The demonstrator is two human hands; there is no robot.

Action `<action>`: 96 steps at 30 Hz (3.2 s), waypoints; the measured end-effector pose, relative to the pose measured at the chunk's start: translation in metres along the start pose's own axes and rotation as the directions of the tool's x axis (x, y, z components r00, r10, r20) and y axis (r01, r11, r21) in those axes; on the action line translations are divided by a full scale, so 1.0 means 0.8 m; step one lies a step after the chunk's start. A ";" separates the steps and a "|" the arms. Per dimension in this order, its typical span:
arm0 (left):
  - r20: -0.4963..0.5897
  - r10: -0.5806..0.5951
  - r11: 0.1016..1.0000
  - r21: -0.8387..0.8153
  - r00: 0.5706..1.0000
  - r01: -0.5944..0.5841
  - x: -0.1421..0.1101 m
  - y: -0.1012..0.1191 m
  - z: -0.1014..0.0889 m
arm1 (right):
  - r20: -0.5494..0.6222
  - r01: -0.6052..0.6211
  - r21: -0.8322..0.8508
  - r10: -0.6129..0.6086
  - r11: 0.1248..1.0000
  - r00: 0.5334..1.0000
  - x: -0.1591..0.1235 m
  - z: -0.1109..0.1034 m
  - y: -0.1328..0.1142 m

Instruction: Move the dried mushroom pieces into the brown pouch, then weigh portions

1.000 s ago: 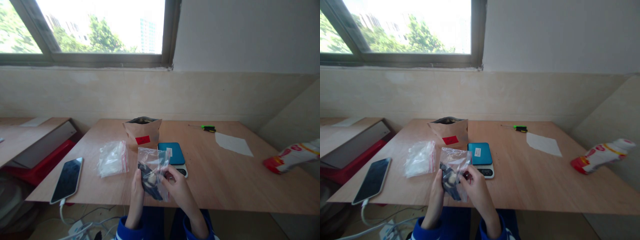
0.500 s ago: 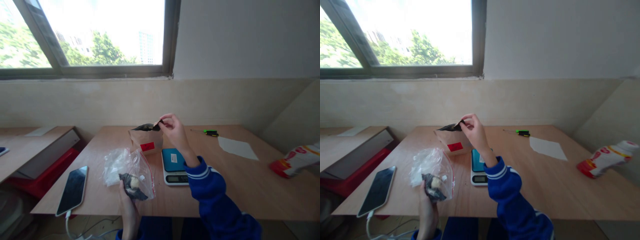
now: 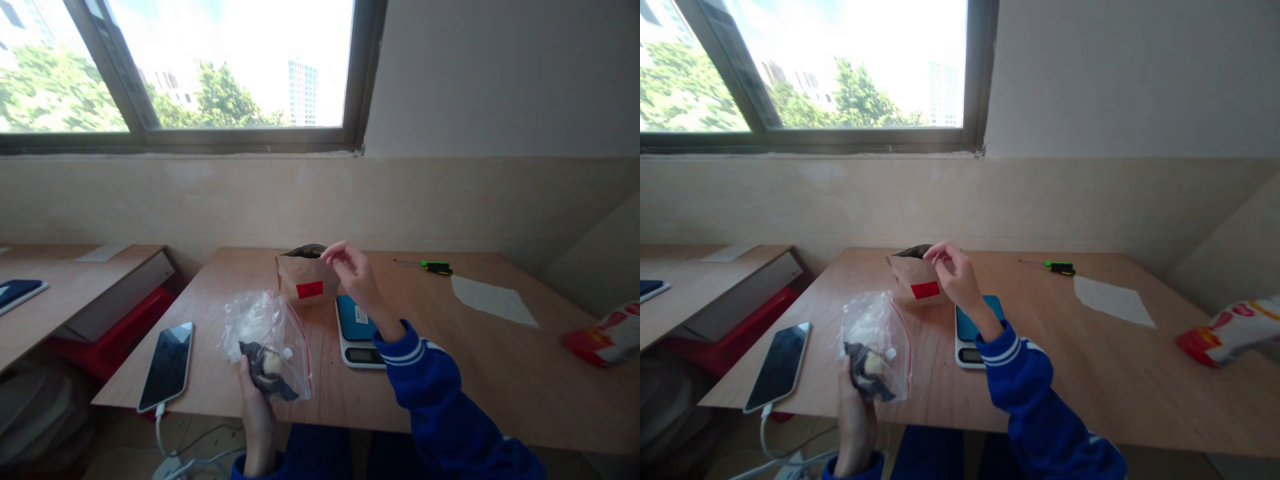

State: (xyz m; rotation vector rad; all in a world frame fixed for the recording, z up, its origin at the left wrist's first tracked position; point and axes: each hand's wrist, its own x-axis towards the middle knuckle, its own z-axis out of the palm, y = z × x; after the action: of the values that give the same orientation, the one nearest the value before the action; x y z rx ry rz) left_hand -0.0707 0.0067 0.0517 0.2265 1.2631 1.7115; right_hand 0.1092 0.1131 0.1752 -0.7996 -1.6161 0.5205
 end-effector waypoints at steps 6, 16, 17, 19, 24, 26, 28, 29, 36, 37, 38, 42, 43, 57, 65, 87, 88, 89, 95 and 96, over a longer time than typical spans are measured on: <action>0.142 0.088 0.984 0.141 0.986 -0.108 -0.005 -0.013 -0.002 | 0.584 -0.219 -0.049 0.206 0.974 0.785 -0.058 -0.004 -0.038; 0.238 0.129 0.949 0.252 0.963 -0.190 -0.016 -0.034 0.002 | 0.357 -0.324 0.000 0.302 0.946 0.884 -0.096 0.032 -0.032; 0.230 0.145 0.945 0.255 0.962 -0.203 -0.016 -0.036 0.001 | 0.332 -0.302 0.003 0.284 0.953 0.900 -0.098 0.033 -0.031; 0.238 0.173 0.938 0.255 0.956 -0.234 -0.016 -0.040 -0.001 | 0.344 -0.257 -0.023 0.249 0.966 0.905 -0.103 0.035 -0.030; 0.243 0.167 0.923 0.302 0.955 -0.238 -0.020 -0.036 0.003 | 0.470 -0.199 -0.183 0.263 0.963 0.842 -0.110 0.034 -0.026; 0.284 0.113 0.930 0.306 0.952 -0.202 -0.023 -0.030 0.008 | 0.464 -0.209 -0.204 0.283 0.956 0.839 -0.109 0.032 -0.025; 0.339 0.062 0.942 0.292 0.939 -0.167 -0.027 -0.025 0.013 | 0.443 -0.246 -0.193 0.308 0.950 0.842 -0.107 0.029 -0.026; 0.360 0.043 0.947 0.281 0.932 -0.153 -0.029 -0.023 0.016 | 0.430 -0.273 -0.180 0.325 0.945 0.842 -0.106 0.027 -0.025; 0.352 0.000 0.992 0.119 0.936 -0.045 -0.034 -0.005 0.027 | 0.388 -0.557 0.176 0.462 0.812 0.797 -0.097 0.002 -0.020; 0.344 -0.006 0.994 0.103 0.939 -0.031 -0.035 -0.003 0.028 | 0.380 -0.581 0.243 0.475 0.777 0.794 -0.094 -0.002 -0.021; 0.337 -0.010 0.996 0.091 0.942 -0.022 -0.035 -0.001 0.029 | 0.362 -0.594 0.287 0.489 0.752 0.794 -0.090 -0.005 -0.021; 0.327 -0.023 0.999 0.049 0.945 0.007 -0.037 0.002 0.031 | 0.293 -0.571 0.304 0.495 0.763 0.818 -0.076 -0.009 -0.022; 0.328 -0.028 0.999 0.039 0.944 0.016 -0.038 0.002 0.031 | 0.296 -0.561 0.298 0.484 0.772 0.823 -0.073 -0.008 -0.021; 0.282 0.008 0.998 -0.067 0.959 0.011 -0.027 0.010 0.011 | 0.044 -0.318 0.243 0.317 0.916 0.947 0.047 -0.042 -0.002; 0.261 0.026 0.998 -0.059 0.965 -0.011 -0.023 0.014 0.009 | 0.150 -0.157 -0.076 0.167 0.985 0.974 0.081 -0.026 0.036; 0.336 0.003 0.998 -0.063 0.942 0.019 -0.024 0.012 0.011 | 0.257 0.166 -0.551 -0.023 0.818 0.966 0.045 -0.031 0.049; 0.354 0.004 0.998 -0.061 0.935 0.018 -0.025 0.012 0.011 | 0.246 0.168 -0.566 -0.030 0.807 0.969 0.040 -0.030 0.043; 0.371 0.008 0.998 -0.061 0.929 0.015 -0.026 0.011 0.011 | 0.222 0.166 -0.572 -0.043 0.804 0.974 0.035 -0.030 0.036; 0.427 0.018 0.999 -0.043 0.904 0.000 -0.028 0.005 0.008 | 0.526 -0.046 -0.190 0.142 0.981 0.838 0.002 -0.027 -0.034; 0.437 0.015 0.999 -0.033 0.900 -0.001 -0.029 0.004 0.008 | 0.654 -0.105 -0.131 0.165 0.986 0.738 -0.004 -0.026 -0.042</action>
State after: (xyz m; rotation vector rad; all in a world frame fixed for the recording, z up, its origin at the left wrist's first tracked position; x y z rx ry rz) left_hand -0.0563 -0.0068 0.0654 0.5655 0.8998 1.5715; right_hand 0.1226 0.0868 0.2013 -0.8511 -2.2625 0.9239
